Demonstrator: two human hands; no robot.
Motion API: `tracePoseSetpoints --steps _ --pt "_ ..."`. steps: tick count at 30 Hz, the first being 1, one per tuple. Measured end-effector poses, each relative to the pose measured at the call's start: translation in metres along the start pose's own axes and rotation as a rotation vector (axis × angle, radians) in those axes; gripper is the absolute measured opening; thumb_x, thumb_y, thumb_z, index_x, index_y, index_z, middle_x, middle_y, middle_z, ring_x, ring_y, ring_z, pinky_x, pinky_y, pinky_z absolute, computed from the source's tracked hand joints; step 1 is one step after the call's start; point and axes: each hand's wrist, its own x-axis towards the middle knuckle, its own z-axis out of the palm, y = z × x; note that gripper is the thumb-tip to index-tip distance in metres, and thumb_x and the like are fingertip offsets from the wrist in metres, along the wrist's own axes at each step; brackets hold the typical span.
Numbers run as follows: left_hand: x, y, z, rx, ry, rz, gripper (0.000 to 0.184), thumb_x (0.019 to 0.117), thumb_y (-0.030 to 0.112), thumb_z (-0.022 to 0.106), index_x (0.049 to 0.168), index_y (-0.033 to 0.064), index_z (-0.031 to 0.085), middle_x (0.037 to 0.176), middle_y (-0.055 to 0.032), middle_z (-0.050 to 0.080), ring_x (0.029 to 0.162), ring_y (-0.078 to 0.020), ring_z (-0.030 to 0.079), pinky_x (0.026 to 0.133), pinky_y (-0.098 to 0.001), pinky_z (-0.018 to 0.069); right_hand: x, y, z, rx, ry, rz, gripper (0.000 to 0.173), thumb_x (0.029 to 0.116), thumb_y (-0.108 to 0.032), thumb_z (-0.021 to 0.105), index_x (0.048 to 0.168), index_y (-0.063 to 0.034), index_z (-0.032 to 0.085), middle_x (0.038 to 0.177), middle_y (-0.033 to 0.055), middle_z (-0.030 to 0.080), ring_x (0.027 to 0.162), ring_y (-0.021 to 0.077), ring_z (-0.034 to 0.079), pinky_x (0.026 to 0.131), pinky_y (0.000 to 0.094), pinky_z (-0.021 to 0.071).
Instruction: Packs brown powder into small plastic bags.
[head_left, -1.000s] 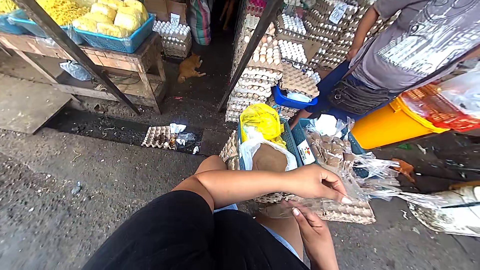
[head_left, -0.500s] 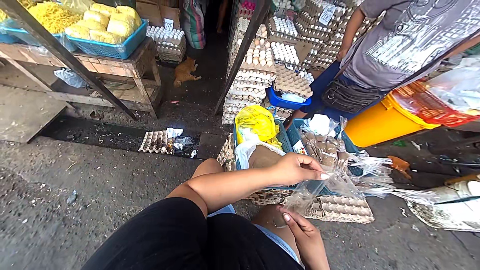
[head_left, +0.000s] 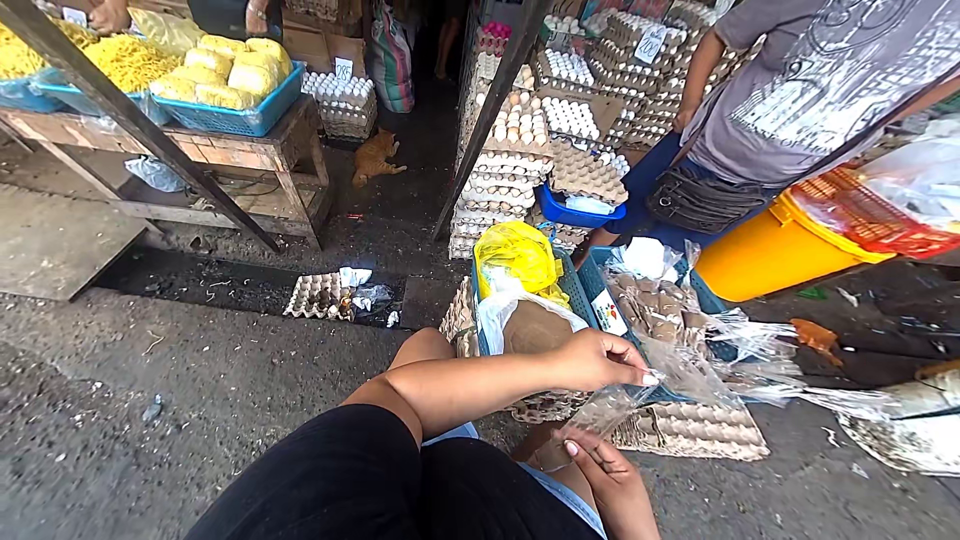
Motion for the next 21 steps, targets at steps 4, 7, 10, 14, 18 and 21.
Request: tracePoseSetpoints --steps 4,7,10,14,18,21 --pt "0.0007 0.0017 -0.0025 -0.033 0.043 -0.011 0.01 0.0959 0.005 0.068 0.097 -0.005 0.068 0.079 0.0002 0.062 0.07 -0.0009 0.054 0.068 -0.0191 0.0468 -0.0006 0.0014 0.0012 0.011 -0.005 -0.012 0.024 0.0911 0.007 0.058 0.106 -0.0021 0.075 0.1 0.0 0.078 0.095 0.005 0.073 0.09 0.0211 0.058" --pt "0.0011 0.0051 -0.0024 -0.043 0.05 -0.016 0.01 0.0964 0.005 0.067 0.098 -0.005 0.068 0.081 -0.0003 0.061 0.072 -0.0015 0.054 0.069 -0.0196 0.0471 -0.0021 0.0002 0.0017 0.03 -0.014 -0.009 0.024 0.0907 0.008 0.058 0.106 -0.002 0.074 0.101 0.0008 0.078 0.096 0.0066 0.073 0.09 0.0227 0.0586" --pt "0.0016 0.0058 -0.0025 -0.03 0.049 -0.016 0.011 0.0965 0.005 0.068 0.098 -0.0054 0.068 0.082 -0.0009 0.062 0.073 -0.0019 0.054 0.07 -0.02 0.0472 -0.0017 -0.0019 0.0024 0.049 -0.025 0.009 0.025 0.0902 0.01 0.058 0.104 -0.0032 0.074 0.1 0.0001 0.079 0.094 0.0059 0.073 0.089 0.0221 0.0586" --pt "0.0002 0.0024 -0.0041 -0.025 0.046 0.0 0.01 0.0959 0.005 0.068 0.096 -0.0054 0.068 0.08 0.0001 0.061 0.071 -0.0008 0.053 0.069 -0.0191 0.0464 -0.0013 0.0007 0.0053 0.039 -0.017 0.029 0.024 0.09 0.01 0.058 0.104 -0.001 0.074 0.099 0.0012 0.079 0.093 0.0057 0.073 0.089 0.0221 0.0586" --pt "-0.0023 0.0008 -0.0062 -0.049 0.058 -0.004 0.009 0.0959 0.004 0.068 0.096 -0.0048 0.069 0.078 0.0015 0.061 0.069 0.0002 0.053 0.067 -0.0181 0.0462 -0.0014 0.0037 0.0045 0.056 -0.043 -0.001 0.023 0.0906 0.007 0.06 0.107 -0.0025 0.074 0.101 0.0019 0.079 0.095 0.0071 0.074 0.089 0.0224 0.0586" --pt "-0.0024 -0.0001 -0.0081 -0.054 0.051 -0.012 0.009 0.0967 0.005 0.067 0.096 -0.0043 0.068 0.077 0.0021 0.06 0.068 0.0003 0.053 0.066 -0.0178 0.0458 0.0016 0.0031 0.0 0.051 -0.073 -0.037 0.022 0.0929 0.001 0.061 0.11 -0.0035 0.074 0.103 0.0023 0.079 0.097 0.0079 0.073 0.091 0.0228 0.0581"
